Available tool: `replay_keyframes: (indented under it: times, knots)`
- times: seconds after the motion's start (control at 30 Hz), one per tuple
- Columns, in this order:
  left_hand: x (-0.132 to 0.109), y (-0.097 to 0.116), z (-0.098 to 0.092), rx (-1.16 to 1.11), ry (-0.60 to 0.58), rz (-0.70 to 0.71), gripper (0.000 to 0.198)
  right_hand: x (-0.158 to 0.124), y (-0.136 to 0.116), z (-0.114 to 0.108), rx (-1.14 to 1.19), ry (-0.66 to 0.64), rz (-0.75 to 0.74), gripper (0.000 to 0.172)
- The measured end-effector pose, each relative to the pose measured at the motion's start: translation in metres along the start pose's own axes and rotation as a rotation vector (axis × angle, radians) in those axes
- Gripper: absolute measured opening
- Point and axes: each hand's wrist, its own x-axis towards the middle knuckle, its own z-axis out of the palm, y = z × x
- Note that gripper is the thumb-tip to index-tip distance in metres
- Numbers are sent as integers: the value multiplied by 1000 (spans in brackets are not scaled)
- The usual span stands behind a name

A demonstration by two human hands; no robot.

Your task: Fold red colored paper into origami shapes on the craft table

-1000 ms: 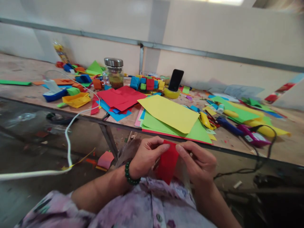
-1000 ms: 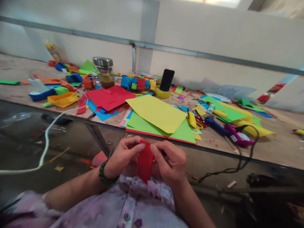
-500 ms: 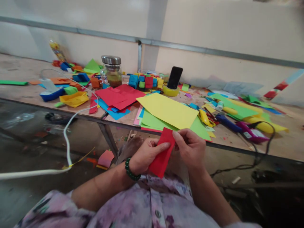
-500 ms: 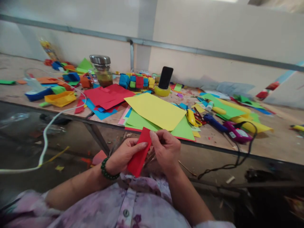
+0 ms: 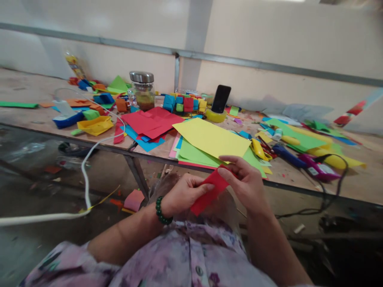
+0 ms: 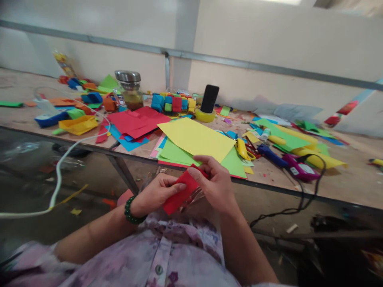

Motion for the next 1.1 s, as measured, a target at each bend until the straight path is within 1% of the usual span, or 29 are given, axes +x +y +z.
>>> replay_keyframes:
  times: [0.03,0.07,0.13,0.23,0.3,0.37,0.4,0.43,0.5,0.53,0.57,0.6,0.67,0.7,0.8,0.83,0.9,0.97,1.07,1.1]
  knots:
    - [0,1,-1,54,-9,27,40,0,0,-1,-38,-14,-13,19]
    - [0,2,-1,98,-22,51,40,0,-1,-2,-72,-15,-31,17]
    - [0,5,-2,148,-45,89,38,-2,-1,-1,-116,-7,-56,20]
    - [1,12,-3,150,-67,105,37,-5,-3,3,-136,-20,-54,21]
    - [3,21,-7,147,-64,109,33,2,-4,1,-142,21,-60,21]
    - [8,34,-13,207,-31,164,26,20,-6,-6,-124,93,-72,22]
    - [13,43,-18,278,14,221,26,33,-7,-11,-110,126,-77,22]
    - [19,51,-22,377,74,291,30,49,-6,-17,-96,131,-81,23]
    - [37,67,-32,642,237,442,47,84,-2,-26,-125,91,-70,23]
    - [47,72,-36,787,297,491,53,102,3,-29,-193,58,-55,21]
    - [58,74,-38,933,334,504,55,118,8,-31,-306,17,-12,20]
    - [69,74,-40,1076,331,492,55,131,16,-32,-456,-42,46,20]
    - [87,68,-42,1331,216,443,51,150,33,-30,-554,-74,86,21]
    - [94,62,-42,1416,142,405,51,155,42,-28,-599,-86,99,21]
    - [101,43,-41,1504,0,327,55,157,65,-26,-738,-73,101,17]
    - [99,38,-41,1527,-21,309,58,155,70,-26,-787,-63,98,15]
    - [94,30,-39,1573,-26,287,64,150,77,-27,-874,-53,94,15]
    - [88,25,-36,1602,12,288,70,146,78,-28,-937,-51,94,20]
    - [82,21,-30,1629,78,291,74,143,73,-26,-990,-54,87,30]
    - [81,19,-28,1633,97,294,73,143,71,-24,-996,-65,86,30]
